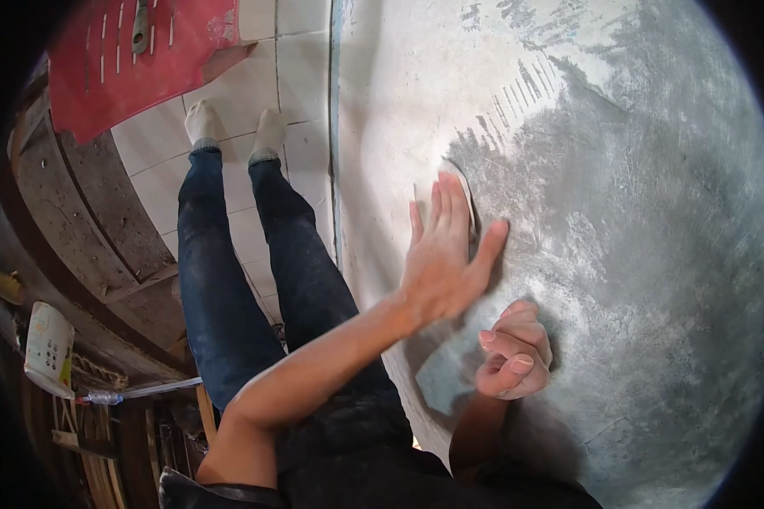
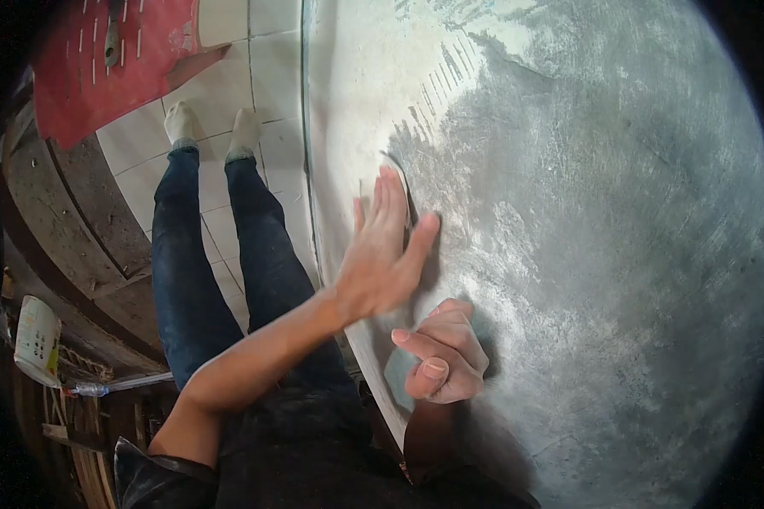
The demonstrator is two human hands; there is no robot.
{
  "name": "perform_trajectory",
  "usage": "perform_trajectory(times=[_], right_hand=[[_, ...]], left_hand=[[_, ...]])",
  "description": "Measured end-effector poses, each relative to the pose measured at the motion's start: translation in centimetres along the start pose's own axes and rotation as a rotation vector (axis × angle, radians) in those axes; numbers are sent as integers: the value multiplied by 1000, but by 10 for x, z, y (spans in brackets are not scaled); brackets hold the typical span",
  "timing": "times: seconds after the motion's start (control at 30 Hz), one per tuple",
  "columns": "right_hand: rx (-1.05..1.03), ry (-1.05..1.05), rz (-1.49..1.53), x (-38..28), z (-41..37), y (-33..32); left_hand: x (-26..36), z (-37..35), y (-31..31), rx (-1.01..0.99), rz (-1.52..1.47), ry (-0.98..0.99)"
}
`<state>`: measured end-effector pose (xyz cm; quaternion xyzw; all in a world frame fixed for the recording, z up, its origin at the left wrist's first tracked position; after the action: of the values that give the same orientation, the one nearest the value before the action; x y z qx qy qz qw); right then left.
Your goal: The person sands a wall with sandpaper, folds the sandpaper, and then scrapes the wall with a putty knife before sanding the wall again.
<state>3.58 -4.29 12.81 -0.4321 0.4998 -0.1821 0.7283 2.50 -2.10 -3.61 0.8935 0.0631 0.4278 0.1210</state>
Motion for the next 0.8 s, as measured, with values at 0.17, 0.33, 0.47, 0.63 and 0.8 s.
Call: perform_trajectory(times=[0.17,0.33,0.47,0.63,0.8], right_hand=[[-10,22,-23,0,-3,-1],[12,10,-19,-1,-3,0],[-16,17,-16,0,-4,-1],[30,28,-16,0,-6,-1],[0,34,-32,1,-6,-2]], left_hand=[[-6,22,-15,29,-72,-42],[-1,-12,2,-46,-58,-16],[-8,20,-10,-28,30,-64],[-7,3,-5,-79,3,-86],[-3,-8,3,-15,-90,-35]])
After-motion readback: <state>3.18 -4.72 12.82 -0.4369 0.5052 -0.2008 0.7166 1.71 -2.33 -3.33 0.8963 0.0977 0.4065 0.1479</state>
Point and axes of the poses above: each hand's wrist, its own z-axis towards the middle knuckle, its own y-axis out of the palm, x = y × z, the point moved 8 cm from there along z, towards the middle knuckle, and after that the axes turned 8 degrees about -z, right-handed, at the moved point
